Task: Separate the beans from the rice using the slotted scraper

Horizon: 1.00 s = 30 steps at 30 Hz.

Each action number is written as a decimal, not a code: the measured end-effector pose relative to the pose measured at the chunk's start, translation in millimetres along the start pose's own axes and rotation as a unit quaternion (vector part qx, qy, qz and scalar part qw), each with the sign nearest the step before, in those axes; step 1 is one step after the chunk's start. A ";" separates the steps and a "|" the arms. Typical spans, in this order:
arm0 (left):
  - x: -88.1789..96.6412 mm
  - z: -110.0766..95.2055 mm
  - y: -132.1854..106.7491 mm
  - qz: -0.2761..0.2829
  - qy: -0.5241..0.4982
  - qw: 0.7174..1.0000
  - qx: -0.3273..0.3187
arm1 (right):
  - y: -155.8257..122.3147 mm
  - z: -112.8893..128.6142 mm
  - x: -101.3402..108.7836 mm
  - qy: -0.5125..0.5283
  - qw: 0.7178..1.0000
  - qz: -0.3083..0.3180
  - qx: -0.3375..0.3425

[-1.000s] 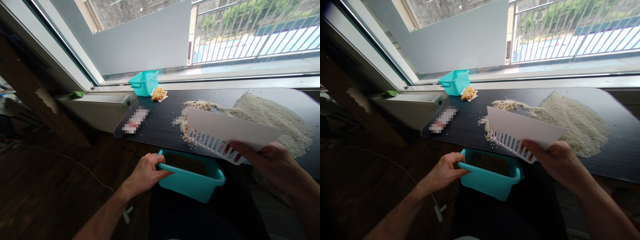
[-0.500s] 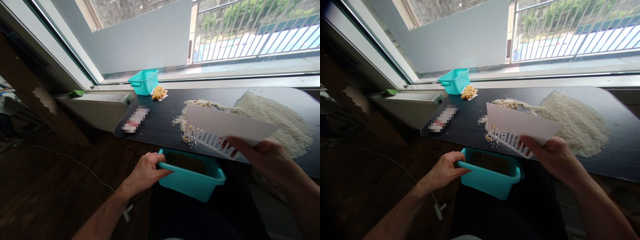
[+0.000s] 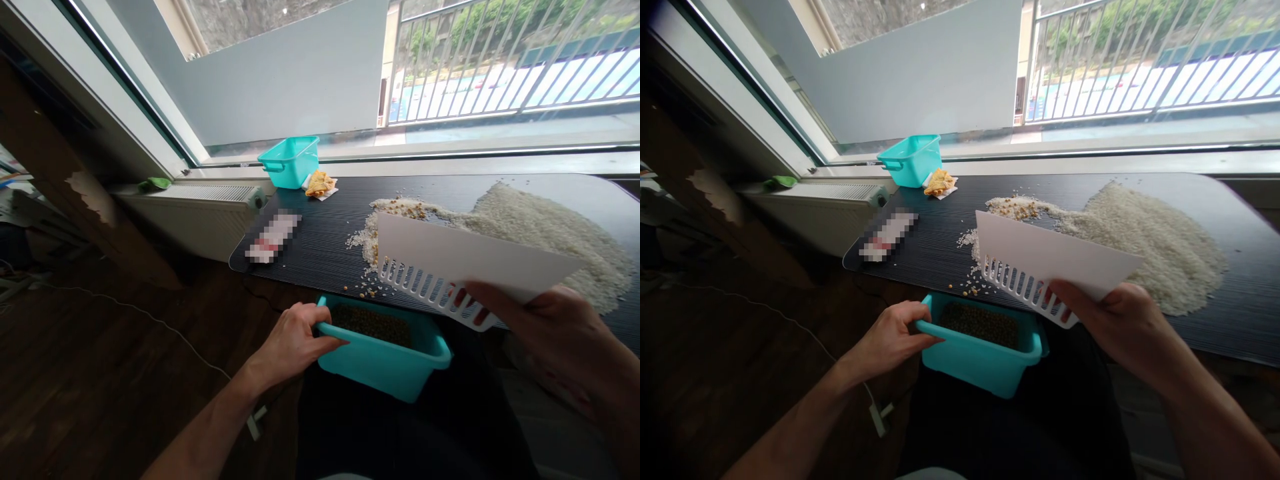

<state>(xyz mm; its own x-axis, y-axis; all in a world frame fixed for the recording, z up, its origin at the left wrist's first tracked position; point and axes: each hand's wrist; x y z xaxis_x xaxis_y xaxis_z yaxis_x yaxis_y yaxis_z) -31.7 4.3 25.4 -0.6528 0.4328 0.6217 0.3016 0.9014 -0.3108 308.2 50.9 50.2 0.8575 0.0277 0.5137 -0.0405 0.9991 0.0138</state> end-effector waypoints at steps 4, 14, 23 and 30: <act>0.3 -1.1 -0.6 -0.001 0.000 1.000 0.003 | -4.0 -4.5 -3.3 0.038 0.998 0.044 -0.023; 1.5 -2.4 -0.5 -0.004 0.005 1.000 0.012 | -7.0 -0.4 -10.6 0.062 0.997 0.040 -0.001; 1.9 -6.0 -1.2 0.000 -0.003 1.000 0.029 | -0.4 -0.7 -21.1 0.026 0.995 0.088 0.031; -1.4 -0.4 -1.2 -0.003 -0.002 1.000 0.022 | -17.3 -11.8 -57.0 0.071 0.991 0.094 0.057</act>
<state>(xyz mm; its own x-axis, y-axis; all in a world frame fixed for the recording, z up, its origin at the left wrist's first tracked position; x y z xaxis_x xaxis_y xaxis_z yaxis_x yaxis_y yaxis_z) -30.8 2.6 25.2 -0.6571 0.4269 0.6213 0.2662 0.9025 -0.3385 266.0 32.4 10.6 0.8922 0.2261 0.3909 -0.2581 0.9656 0.0306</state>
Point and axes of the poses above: each hand's wrist, its own y-axis towards the middle knuckle, its own x-axis out of the back of the hand, z = x × y, and after that the axes turned 10 degrees about z, right-handed
